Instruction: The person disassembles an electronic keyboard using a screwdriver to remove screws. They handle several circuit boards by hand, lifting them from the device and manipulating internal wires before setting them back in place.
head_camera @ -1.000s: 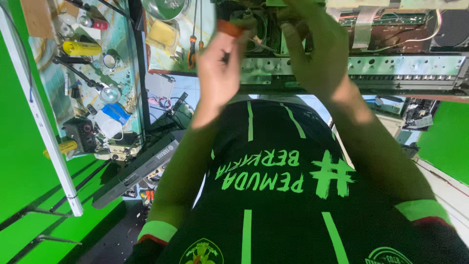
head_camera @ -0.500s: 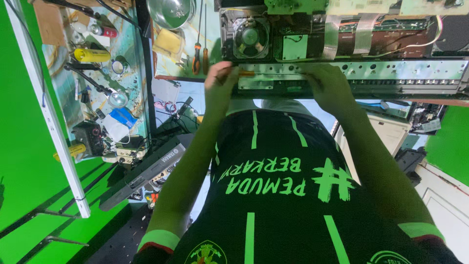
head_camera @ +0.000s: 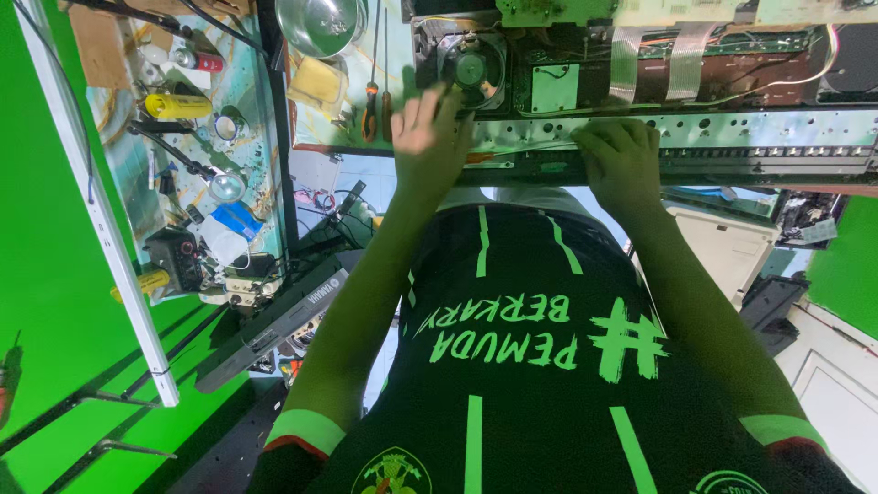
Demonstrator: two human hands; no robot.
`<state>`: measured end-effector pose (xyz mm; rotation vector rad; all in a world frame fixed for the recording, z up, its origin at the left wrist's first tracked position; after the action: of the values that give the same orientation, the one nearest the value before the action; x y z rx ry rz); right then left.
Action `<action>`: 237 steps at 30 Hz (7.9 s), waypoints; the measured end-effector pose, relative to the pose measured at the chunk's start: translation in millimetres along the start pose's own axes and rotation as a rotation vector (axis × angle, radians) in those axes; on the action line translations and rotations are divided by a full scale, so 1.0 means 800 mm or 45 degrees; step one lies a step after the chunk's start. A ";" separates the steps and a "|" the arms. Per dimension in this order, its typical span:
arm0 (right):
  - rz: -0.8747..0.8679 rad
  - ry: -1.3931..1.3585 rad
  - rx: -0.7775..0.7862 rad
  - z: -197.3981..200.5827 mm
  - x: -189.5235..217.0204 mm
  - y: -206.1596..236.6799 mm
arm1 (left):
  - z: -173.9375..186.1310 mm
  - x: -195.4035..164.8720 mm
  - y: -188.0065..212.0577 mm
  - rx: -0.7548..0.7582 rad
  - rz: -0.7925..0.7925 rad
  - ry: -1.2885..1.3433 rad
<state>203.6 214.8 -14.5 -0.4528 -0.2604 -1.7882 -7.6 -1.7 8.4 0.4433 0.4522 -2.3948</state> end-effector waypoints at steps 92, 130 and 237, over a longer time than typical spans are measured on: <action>-1.097 -0.839 -1.197 0.136 0.224 0.203 | 0.074 -0.235 0.027 0.894 -0.381 1.108; -0.817 -1.054 -0.841 0.244 -0.088 0.144 | -0.038 -0.383 -0.144 0.622 -0.289 1.100; -0.585 -1.477 -0.141 0.255 -0.369 -0.094 | -0.206 -0.406 -0.252 -0.106 0.419 1.115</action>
<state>227.3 575.8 44.8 -1.5899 -1.1360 -1.7791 130.1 389.9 40.9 1.4138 0.7732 -1.7576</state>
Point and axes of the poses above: each hand's wrist, its own y-axis away from the middle knuckle, its own z-axis out of the back of the hand, x = y × z, the point moved 2 cm from there along -y, towards the middle knuckle, and after that the axes turned 3 degrees about x, right-handed, at the moved point
